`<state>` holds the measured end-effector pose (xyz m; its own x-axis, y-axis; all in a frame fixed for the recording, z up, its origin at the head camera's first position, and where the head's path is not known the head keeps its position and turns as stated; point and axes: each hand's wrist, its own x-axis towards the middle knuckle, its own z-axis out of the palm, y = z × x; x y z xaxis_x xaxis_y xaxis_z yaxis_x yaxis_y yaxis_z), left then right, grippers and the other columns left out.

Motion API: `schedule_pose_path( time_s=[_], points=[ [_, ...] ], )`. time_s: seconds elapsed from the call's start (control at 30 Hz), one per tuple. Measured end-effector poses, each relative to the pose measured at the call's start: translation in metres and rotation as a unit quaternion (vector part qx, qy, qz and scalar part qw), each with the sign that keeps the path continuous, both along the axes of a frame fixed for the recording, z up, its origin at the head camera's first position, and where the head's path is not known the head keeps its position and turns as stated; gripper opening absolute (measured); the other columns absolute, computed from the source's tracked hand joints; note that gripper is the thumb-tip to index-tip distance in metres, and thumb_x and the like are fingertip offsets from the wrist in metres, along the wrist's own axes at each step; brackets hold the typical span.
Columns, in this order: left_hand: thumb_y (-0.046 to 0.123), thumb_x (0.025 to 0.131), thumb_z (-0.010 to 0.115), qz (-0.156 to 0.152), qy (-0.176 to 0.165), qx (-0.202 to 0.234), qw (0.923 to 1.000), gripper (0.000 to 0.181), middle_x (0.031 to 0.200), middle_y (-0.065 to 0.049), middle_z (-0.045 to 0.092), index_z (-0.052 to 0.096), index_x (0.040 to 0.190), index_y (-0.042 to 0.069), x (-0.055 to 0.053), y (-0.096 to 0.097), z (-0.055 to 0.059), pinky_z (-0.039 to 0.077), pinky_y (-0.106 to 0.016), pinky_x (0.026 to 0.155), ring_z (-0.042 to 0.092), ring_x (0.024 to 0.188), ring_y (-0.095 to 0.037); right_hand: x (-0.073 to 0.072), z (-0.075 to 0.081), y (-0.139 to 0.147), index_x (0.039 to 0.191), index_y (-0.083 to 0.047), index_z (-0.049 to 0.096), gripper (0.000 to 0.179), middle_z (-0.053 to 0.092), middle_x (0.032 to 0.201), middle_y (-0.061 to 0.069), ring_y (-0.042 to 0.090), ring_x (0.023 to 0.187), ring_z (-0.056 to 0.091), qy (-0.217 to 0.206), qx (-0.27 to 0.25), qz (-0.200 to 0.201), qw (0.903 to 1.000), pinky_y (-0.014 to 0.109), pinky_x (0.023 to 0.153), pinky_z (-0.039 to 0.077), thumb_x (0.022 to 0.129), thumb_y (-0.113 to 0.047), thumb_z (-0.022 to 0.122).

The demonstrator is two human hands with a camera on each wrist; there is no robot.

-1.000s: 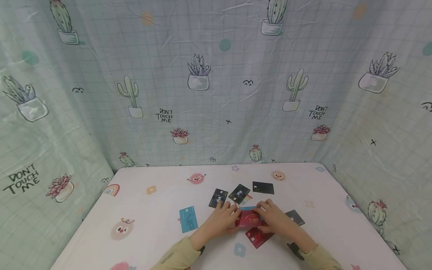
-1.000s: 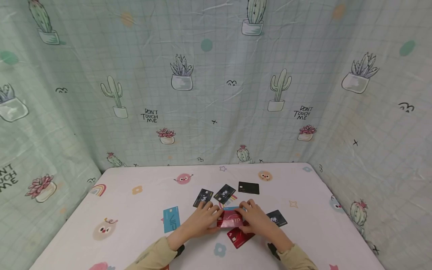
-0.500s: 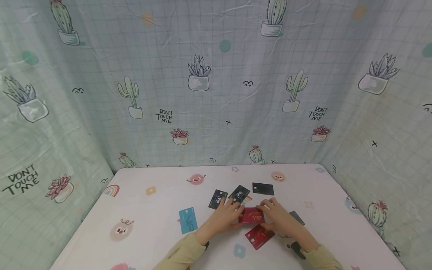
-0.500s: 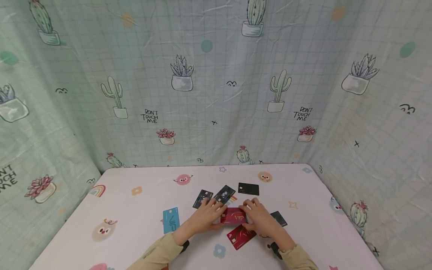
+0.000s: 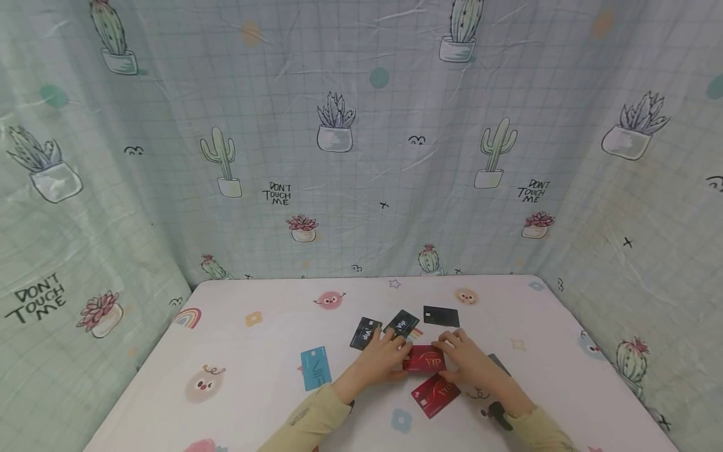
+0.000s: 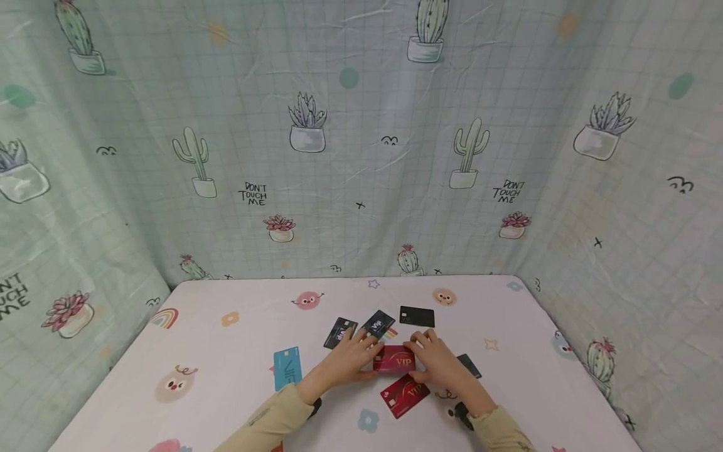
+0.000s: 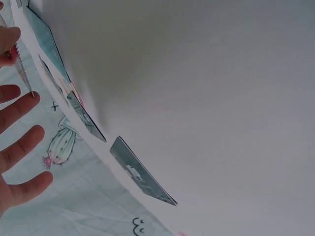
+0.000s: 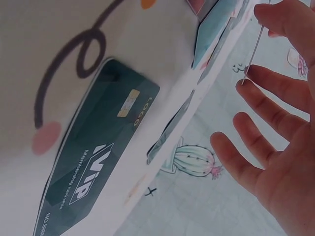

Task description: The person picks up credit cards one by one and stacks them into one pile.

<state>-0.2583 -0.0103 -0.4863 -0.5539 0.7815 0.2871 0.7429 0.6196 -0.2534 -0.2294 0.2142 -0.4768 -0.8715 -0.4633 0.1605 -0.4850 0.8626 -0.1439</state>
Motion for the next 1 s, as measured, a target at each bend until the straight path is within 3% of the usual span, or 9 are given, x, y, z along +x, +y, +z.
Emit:
schedule_pose_path(
  time_s=[0.6,1.0],
  points=[
    [0.048,0.076,0.063,0.012,-0.038,-0.017,0.9991,0.046,0.107,0.007,0.059,0.054,0.113,0.023,-0.011,0.005,-0.007,0.041,-0.048,0.094,0.049,0.102,-0.014,-0.010,-0.004,0.000,0.113,-0.012,0.058,0.052,0.052,0.105,0.000,0.014,0.094,0.042,-0.009,0.028,-0.004,0.9996,0.034,0.080,0.049,0.068,-0.032,0.074],
    [0.050,0.075,0.063,0.009,-0.019,-0.028,0.9994,0.045,0.104,0.008,0.060,0.055,0.111,0.024,-0.012,0.006,-0.013,0.043,-0.047,0.091,0.050,0.099,-0.014,-0.011,-0.007,0.000,0.114,-0.011,0.057,0.052,0.053,0.106,0.000,0.015,0.094,0.043,-0.008,0.038,0.008,0.9992,0.035,0.079,0.048,0.069,-0.031,0.073]
  ],
)
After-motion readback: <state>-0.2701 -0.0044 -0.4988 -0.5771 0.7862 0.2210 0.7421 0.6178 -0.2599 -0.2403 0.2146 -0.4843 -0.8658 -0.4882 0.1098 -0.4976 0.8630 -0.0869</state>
